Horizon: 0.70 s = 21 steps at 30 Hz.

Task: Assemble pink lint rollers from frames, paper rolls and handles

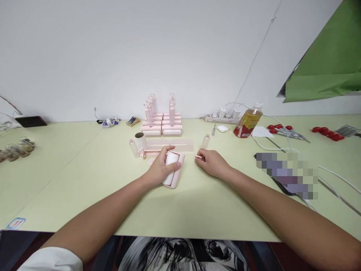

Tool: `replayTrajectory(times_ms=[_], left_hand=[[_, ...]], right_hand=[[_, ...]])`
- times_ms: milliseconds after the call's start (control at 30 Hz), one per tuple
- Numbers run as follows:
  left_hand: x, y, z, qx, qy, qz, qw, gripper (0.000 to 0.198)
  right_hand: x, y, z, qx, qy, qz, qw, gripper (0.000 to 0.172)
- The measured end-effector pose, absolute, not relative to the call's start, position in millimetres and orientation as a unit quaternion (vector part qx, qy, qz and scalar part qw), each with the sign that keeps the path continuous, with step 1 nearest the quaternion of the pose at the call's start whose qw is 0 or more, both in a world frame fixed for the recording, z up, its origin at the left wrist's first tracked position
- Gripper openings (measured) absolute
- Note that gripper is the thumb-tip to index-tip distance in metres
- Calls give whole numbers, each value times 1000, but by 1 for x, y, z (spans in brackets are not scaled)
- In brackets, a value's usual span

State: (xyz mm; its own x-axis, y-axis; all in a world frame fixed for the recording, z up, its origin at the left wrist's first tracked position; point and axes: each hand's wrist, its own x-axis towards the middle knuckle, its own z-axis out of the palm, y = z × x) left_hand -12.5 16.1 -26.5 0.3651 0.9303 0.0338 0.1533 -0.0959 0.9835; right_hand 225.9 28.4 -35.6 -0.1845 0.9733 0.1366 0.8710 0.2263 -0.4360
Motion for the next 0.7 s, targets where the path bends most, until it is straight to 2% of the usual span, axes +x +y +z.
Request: replayTrajectory(times_ms=[100, 267, 333, 400, 567, 700], left_hand=[[-11, 13, -26, 648, 426, 365, 515, 66], [-12, 10, -19, 708, 466, 316, 426, 53], [-15, 10, -15, 742, 478, 283, 375, 50], [-18, 11, -11, 776, 478, 247, 328, 54], [-28, 16, -6, 855, 432, 135, 253, 64], [-29, 16, -6, 891, 399, 96, 193, 55]], right_hand=[[227, 28, -33, -604, -751, 130, 232, 16], [229, 26, -25, -541, -697, 12, 471, 16], [232, 27, -26, -522, -674, -20, 523, 17], [234, 30, -30, -534, -667, 0, 519, 17], [237, 43, -46, -581, -673, 138, 436, 18], [239, 52, -53, -584, -678, 187, 405, 17]])
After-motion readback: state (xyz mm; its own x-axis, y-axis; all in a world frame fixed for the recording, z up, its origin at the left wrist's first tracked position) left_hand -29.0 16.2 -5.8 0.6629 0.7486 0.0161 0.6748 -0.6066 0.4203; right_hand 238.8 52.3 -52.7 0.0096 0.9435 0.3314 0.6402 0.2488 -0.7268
